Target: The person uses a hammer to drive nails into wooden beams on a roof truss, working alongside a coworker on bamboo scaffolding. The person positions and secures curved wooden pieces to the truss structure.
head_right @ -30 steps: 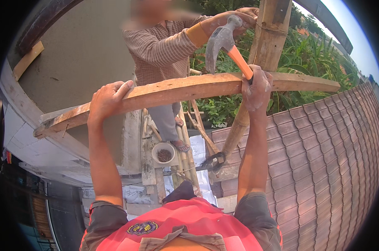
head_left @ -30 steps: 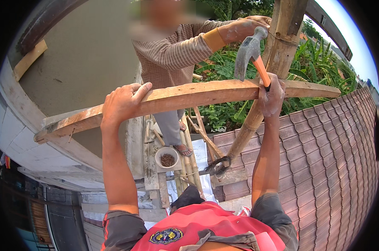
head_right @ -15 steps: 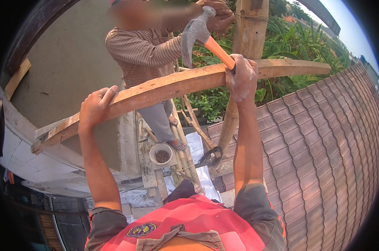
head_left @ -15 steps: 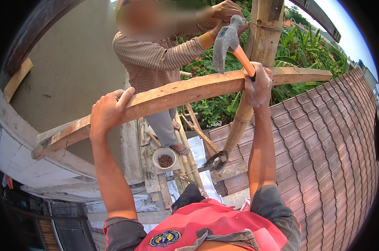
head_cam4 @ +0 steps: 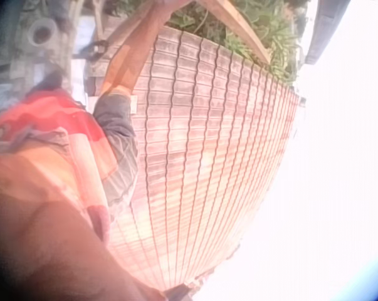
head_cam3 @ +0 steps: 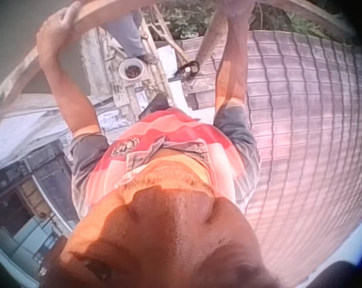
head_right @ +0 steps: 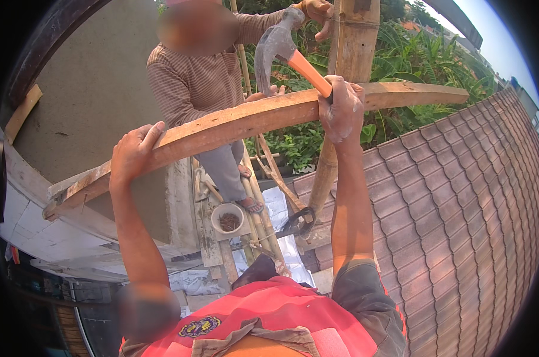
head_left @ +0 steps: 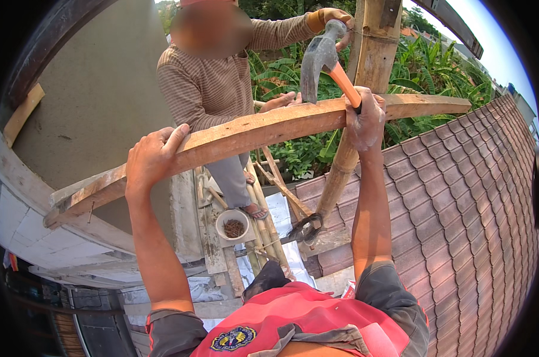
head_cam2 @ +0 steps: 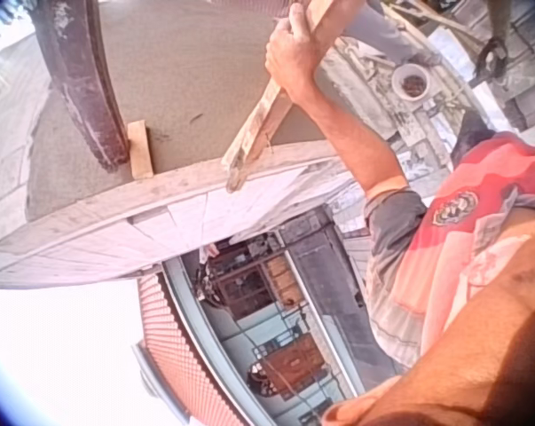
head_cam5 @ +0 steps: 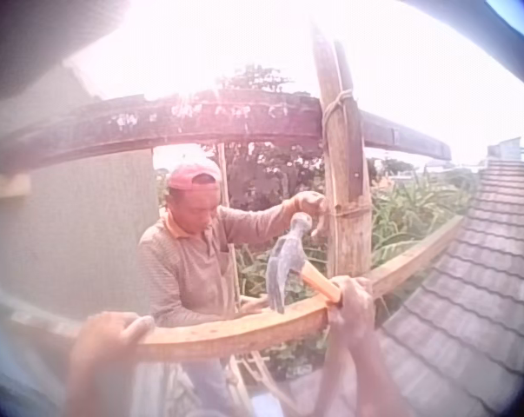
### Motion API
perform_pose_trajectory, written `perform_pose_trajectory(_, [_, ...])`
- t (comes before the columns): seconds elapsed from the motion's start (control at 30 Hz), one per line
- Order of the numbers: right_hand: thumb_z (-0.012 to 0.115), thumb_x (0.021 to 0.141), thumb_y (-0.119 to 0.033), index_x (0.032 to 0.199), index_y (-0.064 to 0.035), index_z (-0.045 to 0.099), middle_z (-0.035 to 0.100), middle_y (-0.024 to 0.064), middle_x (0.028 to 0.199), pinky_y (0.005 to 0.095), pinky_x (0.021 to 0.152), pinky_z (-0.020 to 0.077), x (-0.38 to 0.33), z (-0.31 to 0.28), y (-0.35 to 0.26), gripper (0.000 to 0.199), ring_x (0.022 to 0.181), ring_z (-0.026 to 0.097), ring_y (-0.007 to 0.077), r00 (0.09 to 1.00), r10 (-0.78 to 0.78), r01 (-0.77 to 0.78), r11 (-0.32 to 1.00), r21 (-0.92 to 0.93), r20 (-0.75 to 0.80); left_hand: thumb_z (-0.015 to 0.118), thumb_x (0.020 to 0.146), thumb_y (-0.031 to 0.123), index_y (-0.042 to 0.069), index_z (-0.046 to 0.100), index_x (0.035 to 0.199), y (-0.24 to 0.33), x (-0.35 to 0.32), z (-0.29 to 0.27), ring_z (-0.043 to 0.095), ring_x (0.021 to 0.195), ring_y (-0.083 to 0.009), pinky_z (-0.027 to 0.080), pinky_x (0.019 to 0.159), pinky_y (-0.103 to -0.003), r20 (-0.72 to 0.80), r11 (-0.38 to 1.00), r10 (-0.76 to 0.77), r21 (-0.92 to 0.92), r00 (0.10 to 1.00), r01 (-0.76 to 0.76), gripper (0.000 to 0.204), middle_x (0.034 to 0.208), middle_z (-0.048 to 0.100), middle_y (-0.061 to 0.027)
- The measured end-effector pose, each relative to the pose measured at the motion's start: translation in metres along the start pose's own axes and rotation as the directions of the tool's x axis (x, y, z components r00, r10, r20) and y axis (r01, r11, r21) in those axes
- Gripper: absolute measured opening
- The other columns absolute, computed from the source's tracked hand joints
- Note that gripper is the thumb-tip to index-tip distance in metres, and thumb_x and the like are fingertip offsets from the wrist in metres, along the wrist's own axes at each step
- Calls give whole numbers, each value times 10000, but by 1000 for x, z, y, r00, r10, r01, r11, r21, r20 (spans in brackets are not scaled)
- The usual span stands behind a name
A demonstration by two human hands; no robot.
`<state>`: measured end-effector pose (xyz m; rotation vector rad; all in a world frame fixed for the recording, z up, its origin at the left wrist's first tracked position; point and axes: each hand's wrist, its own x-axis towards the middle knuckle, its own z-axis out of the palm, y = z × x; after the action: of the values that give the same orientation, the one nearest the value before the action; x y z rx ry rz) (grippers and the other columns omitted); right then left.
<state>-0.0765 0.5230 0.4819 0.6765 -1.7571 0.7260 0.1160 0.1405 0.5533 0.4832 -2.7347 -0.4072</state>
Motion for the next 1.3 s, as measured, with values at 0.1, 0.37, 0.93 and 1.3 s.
perform_pose_trajectory(0.1, [790,870,-14,1166,-101,641,721,72,848,439,1012,474,-1,-1,0,343,894,735,307,1000,1,-1,1000,-4,1,465,1050,663,78,816,1100,3,1,-1,741,941,-405,545,862,-463,17,1000,6,8,1000,-6,684,932,774,-200])
perform_pose_trajectory(0.37, [779,874,-8,1161,-100,652,705,68,836,431,1004,470,-1,0,0,327,869,723,301,1000,12,-13,1000,23,6,464,1051,666,73,814,1076,-2,0,3,743,912,-391,546,842,-463,-26,999,36,-17,999,-36,690,907,772,-187])
perform_pose_trajectory(0.93, [785,865,-6,1161,-101,642,696,76,848,434,994,465,0,0,0,343,876,711,315,1000,0,0,1000,13,3,491,1042,687,126,846,1044,-6,2,8,769,936,-368,559,856,-479,-78,999,35,-15,996,-37,664,929,803,-157])
perform_pose_trajectory(1.3, [788,867,-12,1156,-100,649,698,68,851,428,996,466,-1,0,2,332,878,716,298,1000,0,0,1000,-12,6,485,1040,690,108,834,1008,-4,3,6,756,915,-385,547,830,-483,-39,1000,15,-15,999,-15,679,928,796,-169])
